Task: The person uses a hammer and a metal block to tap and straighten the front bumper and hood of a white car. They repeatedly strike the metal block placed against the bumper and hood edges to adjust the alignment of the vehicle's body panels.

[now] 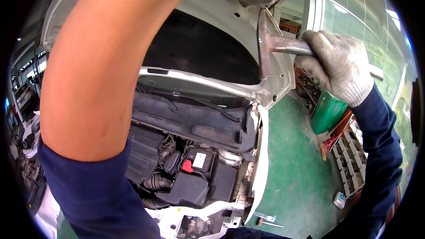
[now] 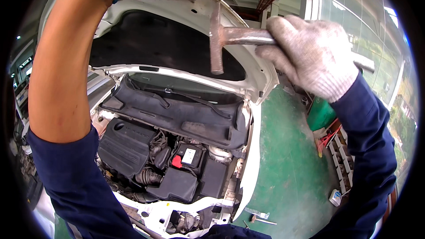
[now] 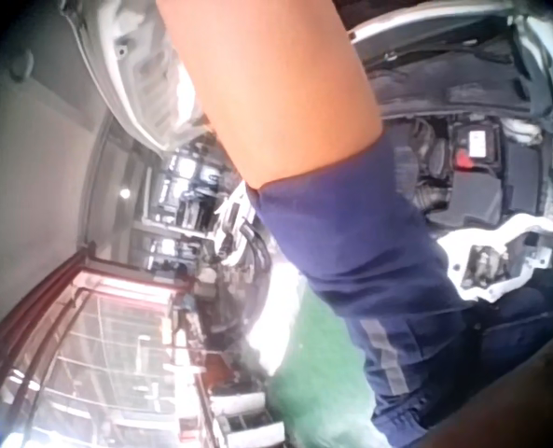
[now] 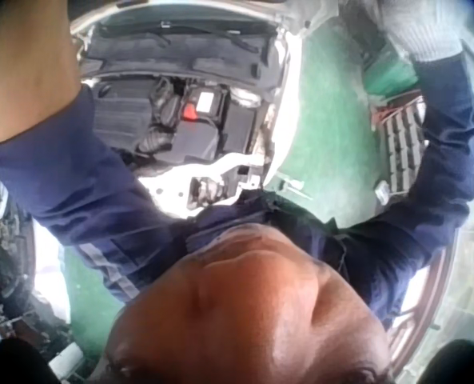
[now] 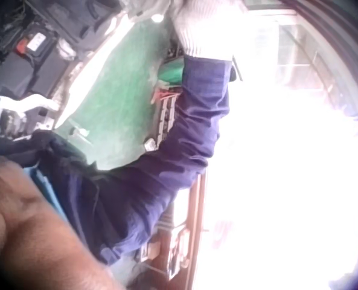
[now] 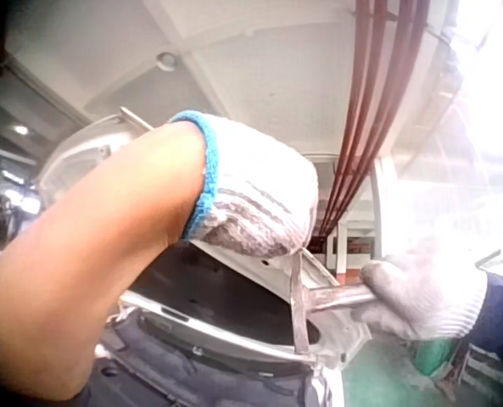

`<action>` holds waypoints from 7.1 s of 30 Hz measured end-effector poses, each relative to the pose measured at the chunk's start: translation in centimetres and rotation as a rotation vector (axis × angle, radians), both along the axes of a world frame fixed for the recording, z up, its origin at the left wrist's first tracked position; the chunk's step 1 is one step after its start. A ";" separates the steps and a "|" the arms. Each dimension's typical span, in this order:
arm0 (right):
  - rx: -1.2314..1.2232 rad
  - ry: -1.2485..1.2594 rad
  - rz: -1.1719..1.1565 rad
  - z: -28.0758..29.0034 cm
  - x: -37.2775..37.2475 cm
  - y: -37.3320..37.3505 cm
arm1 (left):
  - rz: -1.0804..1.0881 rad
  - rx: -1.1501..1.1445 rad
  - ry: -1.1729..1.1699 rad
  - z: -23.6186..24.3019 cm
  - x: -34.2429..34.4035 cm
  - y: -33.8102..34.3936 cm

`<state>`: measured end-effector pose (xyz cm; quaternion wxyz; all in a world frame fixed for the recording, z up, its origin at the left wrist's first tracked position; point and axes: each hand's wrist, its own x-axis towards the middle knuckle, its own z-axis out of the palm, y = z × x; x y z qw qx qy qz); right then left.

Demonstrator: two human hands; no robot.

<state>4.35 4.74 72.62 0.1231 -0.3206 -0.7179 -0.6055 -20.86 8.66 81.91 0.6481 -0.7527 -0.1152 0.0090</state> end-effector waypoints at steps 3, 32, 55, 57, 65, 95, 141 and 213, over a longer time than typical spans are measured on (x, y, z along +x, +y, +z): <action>-0.123 0.067 0.057 -1.7 -1.2 -0.9 | -0.086 -0.052 0.061 0.1 -0.3 0.9; -0.547 0.187 0.120 -10.6 5.2 -0.5 | -0.430 0.187 -0.694 -8.4 3.6 4.9; -0.117 -0.293 -0.467 1.5 -2.6 -2.7 | -0.400 0.017 -0.580 -8.1 -2.8 2.4; -0.117 -0.258 -0.484 1.8 -2.5 -2.5 | -0.373 0.034 -0.563 -8.2 -3.1 2.3; -0.101 -0.228 -0.429 1.4 -2.7 -2.1 | -0.242 -0.059 -0.515 -7.9 -3.7 1.1; -0.082 -0.306 -0.351 2.1 -3.2 -2.8 | -0.331 -0.004 -0.565 -8.7 -3.5 1.8; -0.315 -0.113 -0.251 -1.3 -2.7 -2.3 | -0.317 -0.078 -0.504 -7.7 -3.8 1.4; -0.165 -0.031 -0.248 0.6 -2.5 -2.7 | -0.677 0.128 -0.832 -9.5 -1.7 5.5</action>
